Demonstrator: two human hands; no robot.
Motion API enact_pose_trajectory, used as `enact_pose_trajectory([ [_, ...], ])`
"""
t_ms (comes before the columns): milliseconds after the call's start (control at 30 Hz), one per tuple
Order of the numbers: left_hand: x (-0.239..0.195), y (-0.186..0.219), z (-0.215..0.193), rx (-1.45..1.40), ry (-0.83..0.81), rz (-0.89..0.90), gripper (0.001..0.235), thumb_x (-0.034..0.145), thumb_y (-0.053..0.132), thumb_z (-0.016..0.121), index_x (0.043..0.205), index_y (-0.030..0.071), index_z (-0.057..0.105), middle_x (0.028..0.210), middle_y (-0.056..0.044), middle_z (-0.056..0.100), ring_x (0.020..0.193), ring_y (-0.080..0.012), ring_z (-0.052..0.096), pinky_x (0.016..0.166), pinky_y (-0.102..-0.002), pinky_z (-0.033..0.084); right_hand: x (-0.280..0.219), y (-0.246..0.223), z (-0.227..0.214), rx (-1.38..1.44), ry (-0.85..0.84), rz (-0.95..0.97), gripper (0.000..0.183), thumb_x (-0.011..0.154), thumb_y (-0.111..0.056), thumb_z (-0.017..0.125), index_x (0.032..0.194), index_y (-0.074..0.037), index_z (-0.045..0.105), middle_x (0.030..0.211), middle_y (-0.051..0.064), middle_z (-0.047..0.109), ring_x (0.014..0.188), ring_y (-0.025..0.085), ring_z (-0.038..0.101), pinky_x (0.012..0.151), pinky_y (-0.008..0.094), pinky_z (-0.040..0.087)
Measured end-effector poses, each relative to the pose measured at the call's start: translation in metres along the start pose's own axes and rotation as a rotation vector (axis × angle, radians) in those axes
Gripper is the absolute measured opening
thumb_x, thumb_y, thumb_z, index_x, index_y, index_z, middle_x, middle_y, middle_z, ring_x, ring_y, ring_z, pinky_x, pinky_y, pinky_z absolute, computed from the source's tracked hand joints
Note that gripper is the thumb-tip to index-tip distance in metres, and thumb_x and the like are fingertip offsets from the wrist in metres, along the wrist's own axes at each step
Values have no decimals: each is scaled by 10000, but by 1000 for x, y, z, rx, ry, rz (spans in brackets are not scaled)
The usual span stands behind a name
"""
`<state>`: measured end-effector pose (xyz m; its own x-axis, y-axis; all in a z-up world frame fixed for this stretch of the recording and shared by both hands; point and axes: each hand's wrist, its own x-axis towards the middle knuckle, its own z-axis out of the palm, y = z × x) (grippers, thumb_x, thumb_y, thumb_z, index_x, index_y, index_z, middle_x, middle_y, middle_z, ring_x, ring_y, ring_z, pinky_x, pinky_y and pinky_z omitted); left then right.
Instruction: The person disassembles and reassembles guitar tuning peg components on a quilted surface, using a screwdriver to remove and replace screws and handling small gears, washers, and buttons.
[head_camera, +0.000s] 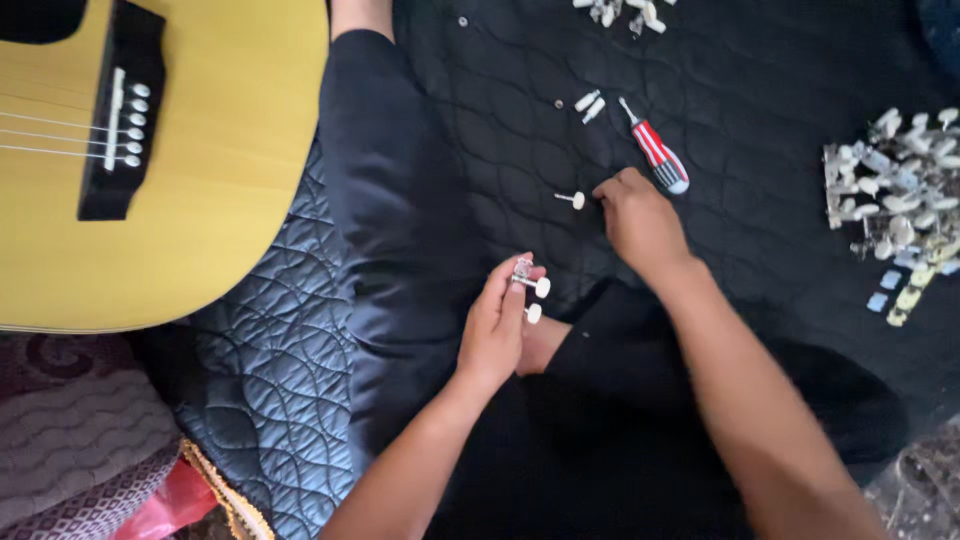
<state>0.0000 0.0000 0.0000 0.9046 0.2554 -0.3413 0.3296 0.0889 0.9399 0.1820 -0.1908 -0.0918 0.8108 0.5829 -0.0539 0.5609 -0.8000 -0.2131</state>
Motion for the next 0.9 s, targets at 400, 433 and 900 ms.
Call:
enact_pose_trajectory([
  [400, -66, -12, 45, 35, 25, 57, 386, 1026, 100, 449, 1389, 95, 579, 1218, -127, 727, 629, -158, 639, 627, -274, 566, -124, -93, -116, 1065, 138, 253, 92, 869, -53, 799, 953, -33, 767, 944, 95, 737, 889, 190, 713, 784, 267, 591],
  [433, -63, -14, 47, 36, 17, 50, 386, 1026, 100, 449, 1389, 95, 579, 1218, -127, 727, 629, -158, 639, 627, -274, 566, -123, -92, -116, 1064, 138, 264, 92, 869, -53, 799, 953, -33, 767, 944, 95, 737, 889, 190, 713, 784, 267, 591],
  [900, -39, -29, 49, 225, 67, 445, 374, 1028, 80, 467, 1386, 20, 557, 1196, -131, 653, 1093, -304, 670, 954, -410, 546, -120, -99, -116, 920, 73, 114, 80, 899, -2, 752, 979, 8, 746, 1008, 122, 716, 910, 240, 714, 707, 311, 612],
])
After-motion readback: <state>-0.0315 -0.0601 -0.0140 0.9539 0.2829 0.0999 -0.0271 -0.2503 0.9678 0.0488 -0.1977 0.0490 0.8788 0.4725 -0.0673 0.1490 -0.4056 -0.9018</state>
